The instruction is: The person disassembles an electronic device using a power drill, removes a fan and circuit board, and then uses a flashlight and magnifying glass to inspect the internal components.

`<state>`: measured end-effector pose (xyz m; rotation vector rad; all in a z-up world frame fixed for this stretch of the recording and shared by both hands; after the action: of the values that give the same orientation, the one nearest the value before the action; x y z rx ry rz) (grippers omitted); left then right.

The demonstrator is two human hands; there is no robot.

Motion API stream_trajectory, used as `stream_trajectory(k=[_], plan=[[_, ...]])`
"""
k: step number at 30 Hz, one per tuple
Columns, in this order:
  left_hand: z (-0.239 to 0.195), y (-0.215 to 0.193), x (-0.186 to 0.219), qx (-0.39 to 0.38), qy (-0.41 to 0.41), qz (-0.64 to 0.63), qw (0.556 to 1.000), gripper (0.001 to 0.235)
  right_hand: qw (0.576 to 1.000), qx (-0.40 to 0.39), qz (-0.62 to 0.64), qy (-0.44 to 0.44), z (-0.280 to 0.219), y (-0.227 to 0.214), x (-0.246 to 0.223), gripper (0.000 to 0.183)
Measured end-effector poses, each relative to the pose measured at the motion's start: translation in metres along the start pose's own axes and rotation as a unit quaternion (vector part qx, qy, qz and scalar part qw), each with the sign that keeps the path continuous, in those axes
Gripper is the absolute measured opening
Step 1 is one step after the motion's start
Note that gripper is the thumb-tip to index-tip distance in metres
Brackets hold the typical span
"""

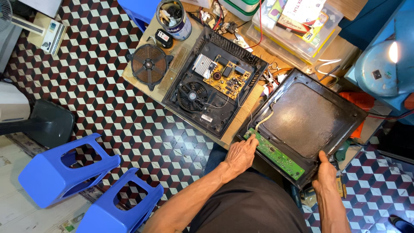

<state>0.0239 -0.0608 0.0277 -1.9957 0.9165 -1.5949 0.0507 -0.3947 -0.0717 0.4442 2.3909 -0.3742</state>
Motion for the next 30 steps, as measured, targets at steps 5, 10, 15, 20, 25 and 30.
stream_trajectory(k=[5, 10, 15, 20, 25, 30], plan=[[-0.01, -0.016, -0.01, 0.058, 0.011, -0.051, 0.997, 0.031, 0.999, -0.032, 0.002, -0.011, 0.003, 0.008, 0.011, 0.047], [-0.009, -0.033, -0.031, 0.076, -0.094, -0.089, 0.989, 0.02, 0.998, -0.042, -0.026, -0.03, 0.002, 0.007, 0.008, 0.049], [-0.007, -0.063, -0.037, 0.126, -0.161, -0.132, 0.97, 0.017, 0.989, -0.009, -0.134, -0.063, 0.005, -0.003, 0.0, 0.055], [-0.002, -0.076, -0.041, 0.12, -0.193, -0.055, 0.972, 0.025, 0.972, 0.01, -0.206, -0.116, 0.0, -0.012, -0.005, 0.059], [0.017, -0.097, -0.044, 0.176, -0.059, -0.028, 0.982, 0.026, 0.908, 0.05, -0.345, -0.23, -0.028, -0.012, -0.025, 0.058], [0.08, -0.101, -0.065, 0.03, -0.033, 0.039, 0.998, 0.04, 0.901, 0.137, -0.303, -0.278, -0.078, -0.022, -0.033, 0.063]])
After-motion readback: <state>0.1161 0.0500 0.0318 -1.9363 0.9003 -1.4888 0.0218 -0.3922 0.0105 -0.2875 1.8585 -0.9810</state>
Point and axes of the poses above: each hand's wrist, its own z-axis towards the middle knuckle, its own y-axis out of the palm, x = y × z, the point moved 7 cm from there along z, towards the middle knuckle, and after that the axes turned 6 degrees about -y, right-handed, at the moved point
